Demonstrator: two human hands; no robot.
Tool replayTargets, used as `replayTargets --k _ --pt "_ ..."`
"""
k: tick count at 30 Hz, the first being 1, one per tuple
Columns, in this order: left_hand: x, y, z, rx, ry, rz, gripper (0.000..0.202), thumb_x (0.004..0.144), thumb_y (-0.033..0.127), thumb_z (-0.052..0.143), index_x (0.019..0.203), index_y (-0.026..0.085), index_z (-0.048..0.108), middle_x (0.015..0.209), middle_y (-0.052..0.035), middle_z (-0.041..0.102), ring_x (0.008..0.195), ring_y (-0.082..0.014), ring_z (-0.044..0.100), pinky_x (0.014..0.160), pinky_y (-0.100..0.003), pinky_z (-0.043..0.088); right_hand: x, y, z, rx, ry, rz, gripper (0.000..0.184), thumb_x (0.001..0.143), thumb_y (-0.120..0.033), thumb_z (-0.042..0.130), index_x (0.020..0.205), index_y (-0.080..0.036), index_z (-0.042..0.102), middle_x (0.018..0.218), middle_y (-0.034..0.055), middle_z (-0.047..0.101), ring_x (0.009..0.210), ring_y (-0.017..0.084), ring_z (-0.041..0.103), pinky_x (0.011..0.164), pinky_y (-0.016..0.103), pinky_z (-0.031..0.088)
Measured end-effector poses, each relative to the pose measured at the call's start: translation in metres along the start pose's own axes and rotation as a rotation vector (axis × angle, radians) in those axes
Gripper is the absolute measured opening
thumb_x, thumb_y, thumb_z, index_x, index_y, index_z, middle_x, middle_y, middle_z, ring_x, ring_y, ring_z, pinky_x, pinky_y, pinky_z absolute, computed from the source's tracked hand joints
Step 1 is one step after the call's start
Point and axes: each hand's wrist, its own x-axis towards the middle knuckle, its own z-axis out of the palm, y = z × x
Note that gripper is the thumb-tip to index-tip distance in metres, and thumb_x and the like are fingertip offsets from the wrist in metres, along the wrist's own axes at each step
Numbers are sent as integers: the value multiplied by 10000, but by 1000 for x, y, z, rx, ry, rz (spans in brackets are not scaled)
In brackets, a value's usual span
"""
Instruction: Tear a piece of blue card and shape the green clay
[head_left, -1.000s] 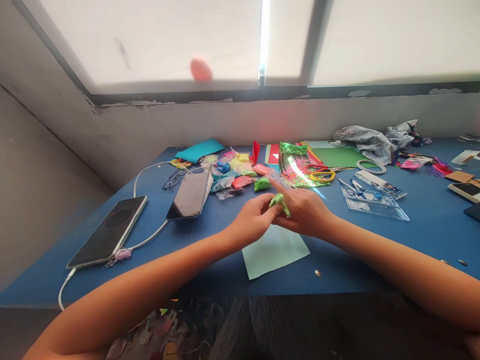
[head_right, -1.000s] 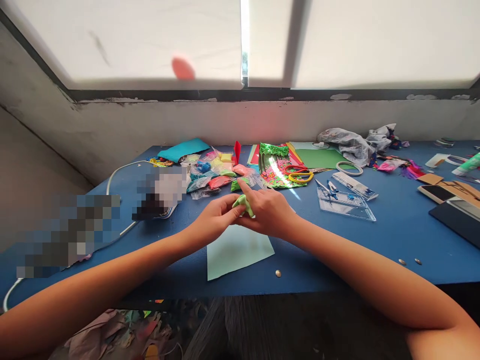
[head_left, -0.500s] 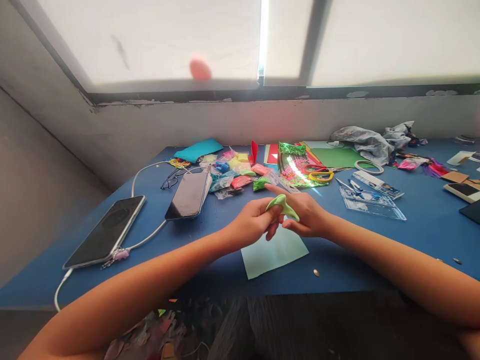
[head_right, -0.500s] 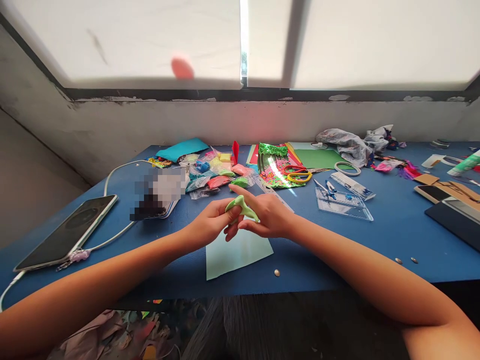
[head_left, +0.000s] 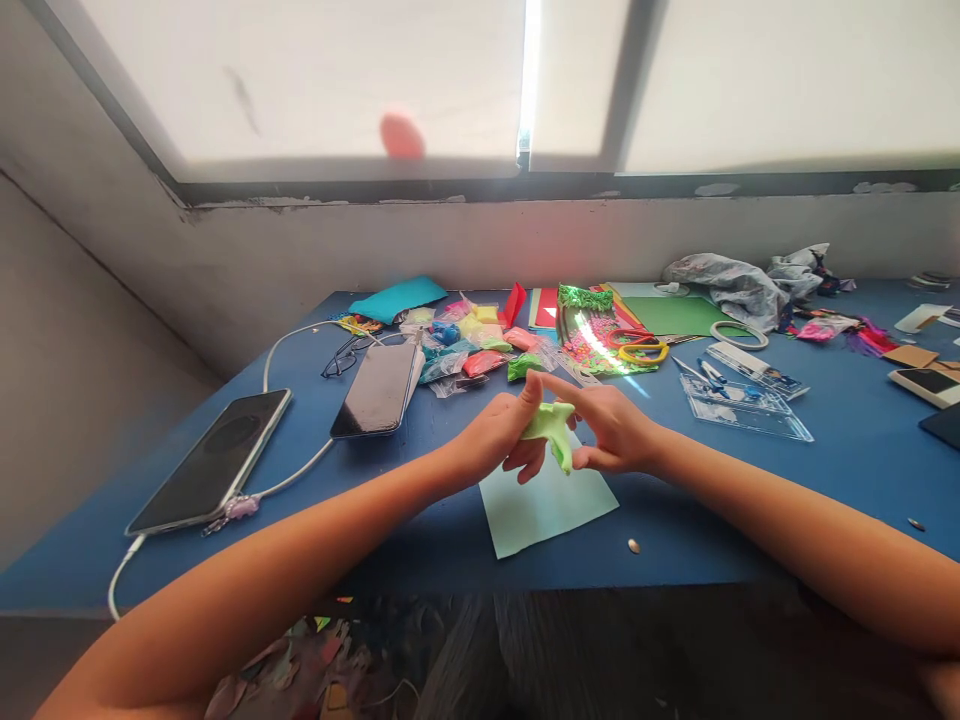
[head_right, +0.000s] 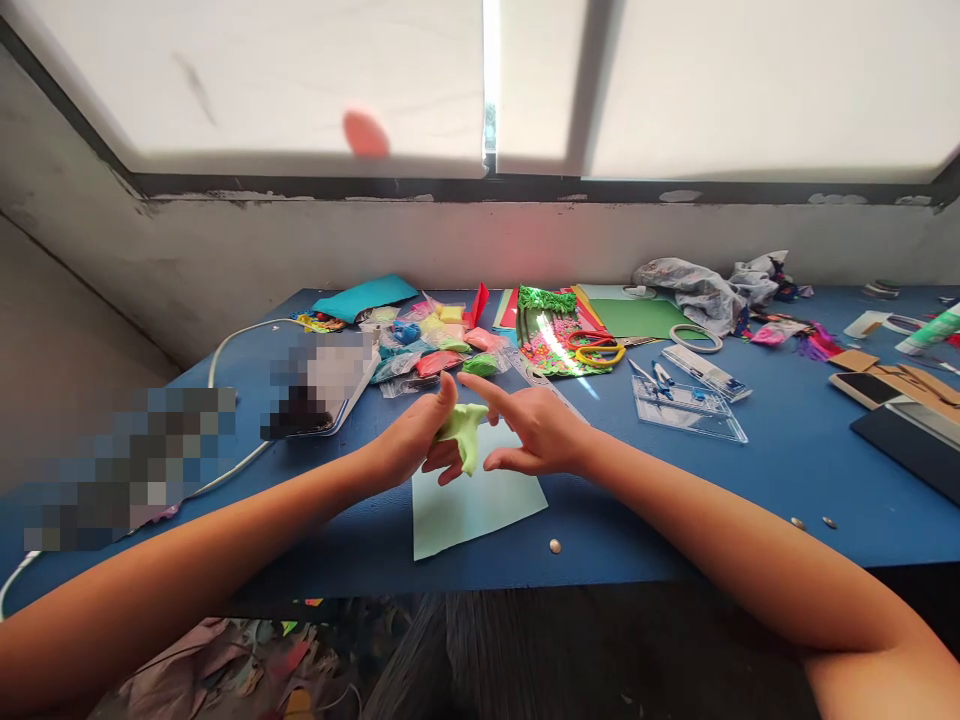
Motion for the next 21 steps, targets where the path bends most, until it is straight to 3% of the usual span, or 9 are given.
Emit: replayTargets --k 4,9,16,21 --pt "2 2 -3 14 54 -11 722 817 817 300 461 200 418 378 36 322 376 -110 435 451 -274 320 2 -1 0 -90 9 -17 821 927 -708 122 1486 -114 214 691 11 639 505 144 552 539 262 404" --pt "5 6 -1 -69 173 83 380 886 519 535 738 170 525 538 57 425 463 -82 443 497 -235 338 6 -3 -1 -190 83 -54 737 972 -626 86 1423 -85 302 551 -31 555 452 148 511 482 249 369" --pt "11 7 -4 -38 389 86 142 790 203 668 813 165 533 626 53 577 517 -63 491 548 -212 403 8 -6 -1 -418 196 75 437 1028 -439 255 1096 -115 539 530 -23 577 428 120 500 466 233 332" --pt "16 8 -15 -51 492 149 154 677 208 719 760 150 602 609 37 595 561 -80 524 505 -203 365 7 -2 3 -473 240 108 409 1019 -437 314 935 -140 582 496 -31 545 418 101 473 452 217 303"
